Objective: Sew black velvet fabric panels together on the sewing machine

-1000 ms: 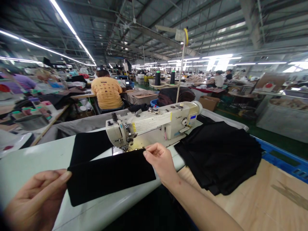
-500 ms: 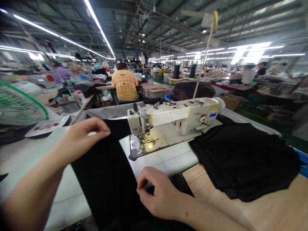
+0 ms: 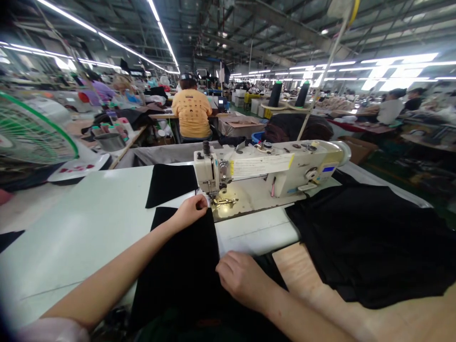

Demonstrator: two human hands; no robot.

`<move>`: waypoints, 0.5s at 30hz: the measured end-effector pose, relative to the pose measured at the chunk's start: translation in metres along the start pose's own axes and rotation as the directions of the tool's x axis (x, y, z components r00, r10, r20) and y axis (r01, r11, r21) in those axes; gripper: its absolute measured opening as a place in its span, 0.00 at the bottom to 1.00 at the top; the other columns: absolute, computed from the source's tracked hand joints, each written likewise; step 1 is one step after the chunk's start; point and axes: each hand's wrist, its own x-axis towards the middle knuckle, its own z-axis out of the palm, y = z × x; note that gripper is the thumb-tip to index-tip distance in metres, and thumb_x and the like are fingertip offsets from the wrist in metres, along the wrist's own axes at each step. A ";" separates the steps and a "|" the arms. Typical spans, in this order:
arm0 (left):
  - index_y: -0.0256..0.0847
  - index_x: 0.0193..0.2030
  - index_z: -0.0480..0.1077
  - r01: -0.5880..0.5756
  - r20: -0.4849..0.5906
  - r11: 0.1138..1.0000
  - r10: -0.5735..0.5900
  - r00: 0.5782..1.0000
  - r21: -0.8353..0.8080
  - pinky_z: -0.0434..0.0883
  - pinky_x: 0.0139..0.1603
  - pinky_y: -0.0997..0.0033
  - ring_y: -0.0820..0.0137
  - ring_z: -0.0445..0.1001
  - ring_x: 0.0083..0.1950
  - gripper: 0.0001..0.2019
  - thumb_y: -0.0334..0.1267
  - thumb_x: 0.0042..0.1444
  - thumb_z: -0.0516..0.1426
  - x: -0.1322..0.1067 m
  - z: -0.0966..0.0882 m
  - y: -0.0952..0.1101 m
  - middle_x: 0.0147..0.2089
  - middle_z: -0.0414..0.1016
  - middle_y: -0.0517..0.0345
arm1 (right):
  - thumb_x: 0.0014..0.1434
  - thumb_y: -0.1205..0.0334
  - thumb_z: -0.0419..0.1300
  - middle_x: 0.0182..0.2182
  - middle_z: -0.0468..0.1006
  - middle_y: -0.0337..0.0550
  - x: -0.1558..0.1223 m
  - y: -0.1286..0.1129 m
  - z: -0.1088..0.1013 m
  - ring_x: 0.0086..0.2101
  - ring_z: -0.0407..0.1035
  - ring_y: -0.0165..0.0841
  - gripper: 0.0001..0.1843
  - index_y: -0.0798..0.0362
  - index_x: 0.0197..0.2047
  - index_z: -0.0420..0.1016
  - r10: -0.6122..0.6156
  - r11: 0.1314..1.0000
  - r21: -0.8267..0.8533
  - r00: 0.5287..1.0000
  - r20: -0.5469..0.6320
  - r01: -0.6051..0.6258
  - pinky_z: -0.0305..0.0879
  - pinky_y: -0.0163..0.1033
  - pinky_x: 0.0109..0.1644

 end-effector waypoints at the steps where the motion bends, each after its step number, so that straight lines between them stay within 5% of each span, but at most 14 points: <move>1: 0.44 0.26 0.65 0.014 -0.005 1.000 -0.014 1.000 0.005 0.66 0.37 0.70 0.69 0.69 0.32 0.06 0.28 0.43 0.56 0.003 0.000 -0.002 0.28 0.71 0.62 | 0.62 0.75 0.52 0.32 0.76 0.44 0.001 0.001 0.000 0.34 0.68 0.37 0.09 0.52 0.38 0.70 0.008 1.000 -0.020 1.000 0.002 -0.008 0.65 0.42 0.38; 15: 0.43 0.29 0.66 0.121 0.015 0.984 -0.124 0.992 0.131 0.64 0.29 0.73 0.69 0.73 0.30 0.06 0.29 0.47 0.59 0.043 0.001 -0.008 0.28 0.74 0.62 | 0.58 0.76 0.53 0.40 0.78 0.48 0.012 0.015 0.013 0.42 0.72 0.40 0.11 0.52 0.40 0.70 0.120 0.978 0.178 0.990 -0.071 -0.106 0.73 0.46 0.46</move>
